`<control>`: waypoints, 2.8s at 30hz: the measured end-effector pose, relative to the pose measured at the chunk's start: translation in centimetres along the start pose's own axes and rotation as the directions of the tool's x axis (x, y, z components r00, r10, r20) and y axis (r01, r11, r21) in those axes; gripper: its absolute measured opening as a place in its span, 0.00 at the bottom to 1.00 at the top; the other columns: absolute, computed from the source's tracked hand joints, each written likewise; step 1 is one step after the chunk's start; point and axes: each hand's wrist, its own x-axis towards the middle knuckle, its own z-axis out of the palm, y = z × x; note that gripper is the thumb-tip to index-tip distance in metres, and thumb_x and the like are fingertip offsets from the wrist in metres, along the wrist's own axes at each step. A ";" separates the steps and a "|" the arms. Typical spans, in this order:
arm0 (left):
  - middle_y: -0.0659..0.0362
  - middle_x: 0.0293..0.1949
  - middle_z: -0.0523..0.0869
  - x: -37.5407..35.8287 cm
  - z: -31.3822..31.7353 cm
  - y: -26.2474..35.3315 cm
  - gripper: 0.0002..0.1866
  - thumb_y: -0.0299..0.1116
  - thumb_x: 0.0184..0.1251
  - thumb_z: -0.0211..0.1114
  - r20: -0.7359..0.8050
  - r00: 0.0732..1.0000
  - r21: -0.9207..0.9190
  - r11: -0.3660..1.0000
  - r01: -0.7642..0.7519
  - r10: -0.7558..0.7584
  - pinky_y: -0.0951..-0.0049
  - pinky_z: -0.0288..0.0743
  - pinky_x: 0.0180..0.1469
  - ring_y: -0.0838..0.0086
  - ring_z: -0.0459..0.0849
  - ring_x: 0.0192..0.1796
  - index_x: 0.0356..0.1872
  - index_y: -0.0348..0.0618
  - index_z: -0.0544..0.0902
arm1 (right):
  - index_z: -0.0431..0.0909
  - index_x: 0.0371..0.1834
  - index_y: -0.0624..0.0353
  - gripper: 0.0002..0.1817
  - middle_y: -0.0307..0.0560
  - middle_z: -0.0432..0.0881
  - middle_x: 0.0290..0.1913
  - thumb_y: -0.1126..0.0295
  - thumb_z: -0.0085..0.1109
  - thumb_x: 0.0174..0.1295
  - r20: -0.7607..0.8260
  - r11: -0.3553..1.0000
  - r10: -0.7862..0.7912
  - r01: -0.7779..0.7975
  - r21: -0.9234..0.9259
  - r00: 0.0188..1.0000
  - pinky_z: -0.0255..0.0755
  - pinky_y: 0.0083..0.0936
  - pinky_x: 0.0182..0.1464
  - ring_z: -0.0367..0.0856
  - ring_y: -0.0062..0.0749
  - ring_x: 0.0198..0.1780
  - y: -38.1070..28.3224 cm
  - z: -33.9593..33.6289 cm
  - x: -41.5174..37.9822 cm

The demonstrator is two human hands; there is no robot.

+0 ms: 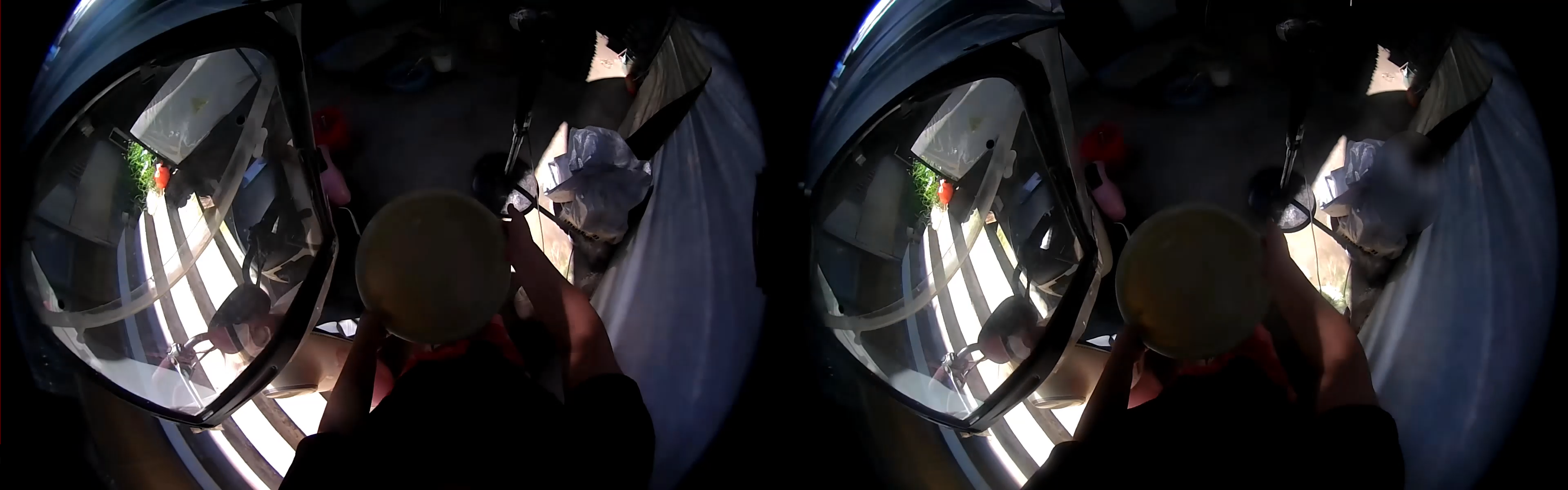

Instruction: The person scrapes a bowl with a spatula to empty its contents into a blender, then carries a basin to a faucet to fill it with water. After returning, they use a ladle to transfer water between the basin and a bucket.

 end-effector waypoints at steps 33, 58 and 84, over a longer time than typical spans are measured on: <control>0.55 0.31 0.79 60.2 -2.2 27.1 0.15 0.16 0.36 0.58 0.038 0.889 -0.523 0.749 0.406 -0.456 0.64 0.68 0.53 0.65 0.77 0.38 0.32 0.33 0.75 | 0.73 0.47 0.64 0.35 0.49 0.75 0.50 0.43 0.25 0.65 0.072 0.977 0.148 -0.157 0.142 0.986 0.64 0.33 0.54 0.71 0.36 0.50 -17.6 34.8 50.6; 0.52 0.45 0.78 97.9 -12.1 28.6 0.28 0.19 0.43 0.58 0.060 0.857 -0.374 0.784 0.495 -0.512 0.61 0.73 0.51 0.59 0.77 0.48 0.53 0.35 0.69 | 0.67 0.54 0.63 0.29 0.54 0.69 0.56 0.49 0.33 0.63 -0.414 0.980 0.148 -0.190 -0.062 0.898 0.58 0.41 0.61 0.66 0.45 0.57 -17.1 44.9 89.4; 0.51 0.47 0.77 129.4 -14.9 12.3 0.28 0.14 0.44 0.53 -0.076 0.875 -0.602 0.721 0.342 -0.478 0.63 0.71 0.53 0.61 0.77 0.49 0.53 0.36 0.69 | 0.67 0.49 0.64 0.26 0.48 0.69 0.53 0.50 0.32 0.66 -0.303 0.896 0.316 -0.388 -0.216 0.899 0.52 0.42 0.63 0.63 0.41 0.59 -1.6 35.5 129.9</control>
